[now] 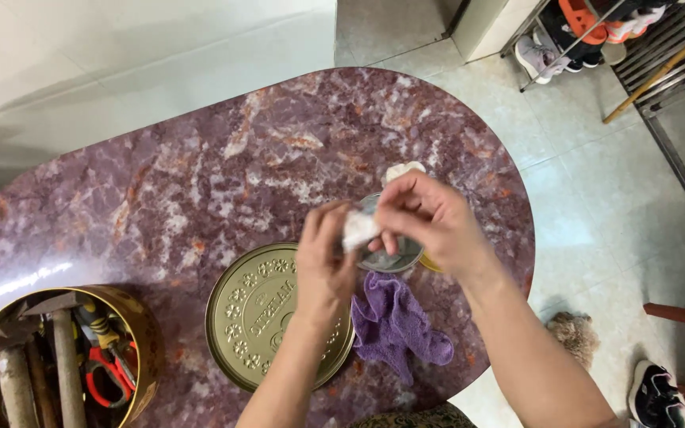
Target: Cleaning small metal brackets and parts with a purple cloth and organizing them into containers.
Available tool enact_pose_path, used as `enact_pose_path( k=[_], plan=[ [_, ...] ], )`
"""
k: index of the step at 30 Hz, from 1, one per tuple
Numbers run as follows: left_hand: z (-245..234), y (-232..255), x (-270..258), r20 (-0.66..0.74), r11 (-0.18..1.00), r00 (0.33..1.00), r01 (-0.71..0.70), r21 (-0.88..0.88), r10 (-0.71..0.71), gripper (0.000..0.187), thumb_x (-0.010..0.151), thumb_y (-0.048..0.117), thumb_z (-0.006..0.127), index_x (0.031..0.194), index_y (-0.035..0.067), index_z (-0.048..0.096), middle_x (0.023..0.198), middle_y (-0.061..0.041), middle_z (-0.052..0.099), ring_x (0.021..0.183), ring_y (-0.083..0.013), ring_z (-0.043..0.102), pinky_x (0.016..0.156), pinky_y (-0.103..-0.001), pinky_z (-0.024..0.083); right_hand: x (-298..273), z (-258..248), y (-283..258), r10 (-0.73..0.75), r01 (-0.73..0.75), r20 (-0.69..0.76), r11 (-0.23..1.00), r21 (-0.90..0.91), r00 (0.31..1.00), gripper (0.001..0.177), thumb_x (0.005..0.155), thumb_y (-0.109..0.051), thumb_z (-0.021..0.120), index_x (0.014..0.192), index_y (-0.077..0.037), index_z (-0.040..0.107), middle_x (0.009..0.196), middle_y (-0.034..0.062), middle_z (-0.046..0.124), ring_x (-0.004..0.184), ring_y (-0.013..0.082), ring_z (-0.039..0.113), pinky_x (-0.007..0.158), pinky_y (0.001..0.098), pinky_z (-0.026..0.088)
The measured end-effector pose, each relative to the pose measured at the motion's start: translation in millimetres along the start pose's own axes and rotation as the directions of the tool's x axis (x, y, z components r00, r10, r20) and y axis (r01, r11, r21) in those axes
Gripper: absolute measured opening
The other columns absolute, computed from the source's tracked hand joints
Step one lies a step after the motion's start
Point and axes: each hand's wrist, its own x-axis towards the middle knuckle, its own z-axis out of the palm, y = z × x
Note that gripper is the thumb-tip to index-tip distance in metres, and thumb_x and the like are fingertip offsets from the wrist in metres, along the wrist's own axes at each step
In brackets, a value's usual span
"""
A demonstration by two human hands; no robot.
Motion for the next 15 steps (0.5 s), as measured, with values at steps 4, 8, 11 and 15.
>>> enact_pose_path(
  k=[4, 8, 11, 15],
  plan=[
    [-51.6, 16.9, -20.2, -0.095, 0.995, 0.991, 0.097, 0.006, -0.096, 0.040, 0.078, -0.001, 0.073, 0.116, 0.013, 0.075, 0.138, -0.009, 0.056, 0.117, -0.0248, 0.068, 0.084, -0.035, 0.062, 20.7, -18.6, 33.5, 0.014, -0.010, -0.024, 0.990, 0.144, 1.000, 0.012, 0.101, -0.010, 0.061, 0.111, -0.005, 0.067, 0.089, 0.0117, 0.074, 0.072, 0.0152, 0.073, 0.065, 0.0315, 0.061],
    [-84.4, -28.7, -79.7, -0.072, 0.937, 0.949, 0.313, 0.155, -0.306, 0.043, 0.075, -0.001, 0.076, 0.115, 0.015, 0.076, 0.133, -0.008, 0.058, 0.115, -0.0248, 0.067, 0.083, -0.034, 0.061, 30.5, -21.1, 113.2, 0.267, -0.273, -0.198, 0.285, -0.919, 0.943, 0.024, 0.098, -0.023, 0.060, 0.113, -0.006, 0.068, 0.101, 0.0180, 0.076, 0.087, 0.0331, 0.073, 0.078, 0.0465, 0.059],
    [-87.5, -81.7, -135.2, -0.050, 0.894, 0.907, 0.420, 0.153, -0.418, 0.042, 0.077, -0.001, 0.073, 0.114, 0.018, 0.076, 0.134, -0.007, 0.061, 0.114, -0.0239, 0.069, 0.083, -0.034, 0.061, 40.9, -23.3, 171.0, 0.295, -0.248, -0.225, 0.040, -0.968, 0.928, 0.027, 0.093, -0.016, 0.060, 0.116, -0.005, 0.066, 0.101, 0.0203, 0.074, 0.093, 0.0392, 0.073, 0.080, 0.0492, 0.059],
    [-95.8, -118.0, -179.1, 0.055, 0.897, 0.905, 0.407, 0.171, -0.421, 0.044, 0.076, -0.004, 0.068, 0.112, 0.018, 0.078, 0.124, -0.007, 0.071, 0.115, -0.0232, 0.072, 0.091, -0.037, 0.061, 51.9, -21.7, 187.1, 0.218, -0.249, -0.228, 0.076, -0.965, 0.949, 0.040, 0.076, -0.017, 0.070, 0.116, -0.013, 0.068, 0.105, 0.0189, 0.071, 0.093, 0.0415, 0.070, 0.076, 0.0528, 0.057]
  ],
)
